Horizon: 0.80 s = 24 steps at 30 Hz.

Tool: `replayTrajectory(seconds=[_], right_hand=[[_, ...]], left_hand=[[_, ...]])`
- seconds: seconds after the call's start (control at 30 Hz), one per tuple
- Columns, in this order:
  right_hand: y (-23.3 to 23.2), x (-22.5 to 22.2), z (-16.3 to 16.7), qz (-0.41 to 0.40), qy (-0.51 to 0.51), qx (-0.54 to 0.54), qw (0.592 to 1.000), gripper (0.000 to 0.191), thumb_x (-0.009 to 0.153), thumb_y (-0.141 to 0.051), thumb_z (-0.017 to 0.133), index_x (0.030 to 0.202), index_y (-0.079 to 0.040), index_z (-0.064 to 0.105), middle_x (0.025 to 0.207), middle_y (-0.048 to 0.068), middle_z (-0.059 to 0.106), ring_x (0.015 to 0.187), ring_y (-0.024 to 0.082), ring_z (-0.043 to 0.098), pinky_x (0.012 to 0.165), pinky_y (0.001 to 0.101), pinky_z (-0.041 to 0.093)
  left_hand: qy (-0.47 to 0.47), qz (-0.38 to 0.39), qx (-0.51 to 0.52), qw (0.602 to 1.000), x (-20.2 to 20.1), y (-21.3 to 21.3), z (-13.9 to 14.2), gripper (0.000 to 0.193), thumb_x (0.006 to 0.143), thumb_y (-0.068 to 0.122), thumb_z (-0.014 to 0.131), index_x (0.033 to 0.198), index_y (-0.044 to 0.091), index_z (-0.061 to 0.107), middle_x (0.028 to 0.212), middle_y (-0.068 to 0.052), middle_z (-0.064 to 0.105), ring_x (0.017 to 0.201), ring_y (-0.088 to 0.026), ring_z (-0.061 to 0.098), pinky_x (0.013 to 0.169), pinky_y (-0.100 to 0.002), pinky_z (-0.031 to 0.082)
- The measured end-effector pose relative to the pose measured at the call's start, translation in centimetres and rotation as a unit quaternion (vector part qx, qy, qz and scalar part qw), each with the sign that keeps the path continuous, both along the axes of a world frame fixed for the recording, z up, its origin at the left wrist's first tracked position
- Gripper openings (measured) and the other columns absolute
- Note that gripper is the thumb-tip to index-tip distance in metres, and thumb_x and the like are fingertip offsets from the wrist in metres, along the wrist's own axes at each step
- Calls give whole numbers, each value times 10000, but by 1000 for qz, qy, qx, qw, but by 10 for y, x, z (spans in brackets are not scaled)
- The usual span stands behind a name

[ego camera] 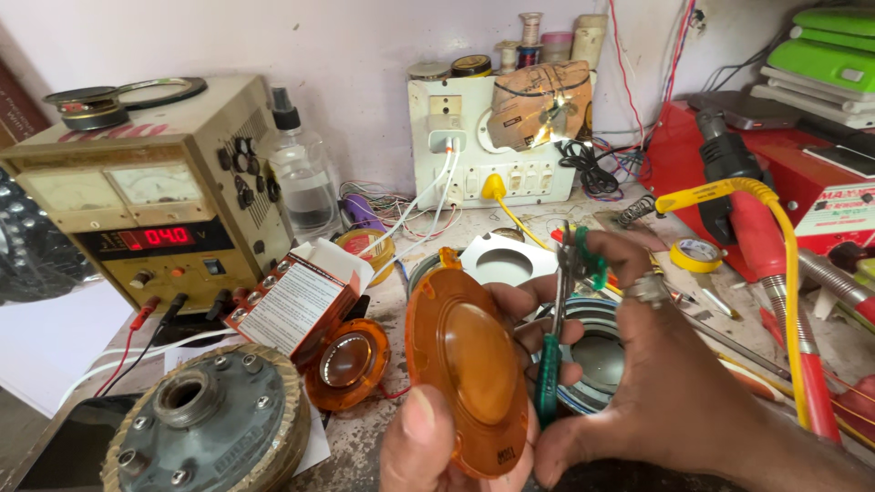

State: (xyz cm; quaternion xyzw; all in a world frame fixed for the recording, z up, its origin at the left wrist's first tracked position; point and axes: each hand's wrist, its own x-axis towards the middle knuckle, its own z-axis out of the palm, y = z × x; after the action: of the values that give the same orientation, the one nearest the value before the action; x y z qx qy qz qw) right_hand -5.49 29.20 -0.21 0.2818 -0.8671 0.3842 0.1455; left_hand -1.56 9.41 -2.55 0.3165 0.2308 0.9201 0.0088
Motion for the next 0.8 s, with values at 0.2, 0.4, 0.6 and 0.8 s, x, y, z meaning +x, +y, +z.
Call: replayTrajectory(seconds=[0.2, 0.4, 0.6, 0.8], right_hand=[[7, -4, 13, -16, 260, 132, 956, 1188, 553, -488, 963, 1484, -23, 390, 1534, 202, 389, 1390, 383, 451, 1115, 449, 361], [21, -6, 23, 7, 223, 117, 968, 1000, 704, -267, 740, 1537, 76, 305, 1547, 264, 370, 1428, 380, 408, 1138, 457, 326], [24, -7, 20, 31, 210, 147, 966, 877, 739, -180, 648, 1531, 69, 367, 1521, 253, 420, 1412, 383, 414, 1147, 458, 299], [18, -10, 17, 28, 187, 116, 975, 656, 851, -222, 680, 1446, 5, 519, 1346, 160, 638, 1293, 317, 576, 1151, 462, 329]], left_hand=[[57, 33, -145, 987, -4, -6, 41, 1015, 784, 518, 878, 1464, -39, 371, 1457, -222, 472, 1342, -262, 527, 1112, -380, 446], [208, 518, -472, 683, -8, -41, 62, 1079, 683, 295, 950, 1481, -25, 296, 1362, -216, 483, 1248, -354, 576, 1013, -456, 508], [223, 568, -561, 559, -17, -44, 44, 1053, 642, 325, 956, 1464, 25, 371, 1378, -241, 469, 1211, -456, 571, 894, -497, 537], [246, 555, -574, 550, -13, -42, 45, 1026, 627, 309, 942, 1455, 24, 407, 1368, -221, 484, 1185, -424, 595, 840, -482, 559]])
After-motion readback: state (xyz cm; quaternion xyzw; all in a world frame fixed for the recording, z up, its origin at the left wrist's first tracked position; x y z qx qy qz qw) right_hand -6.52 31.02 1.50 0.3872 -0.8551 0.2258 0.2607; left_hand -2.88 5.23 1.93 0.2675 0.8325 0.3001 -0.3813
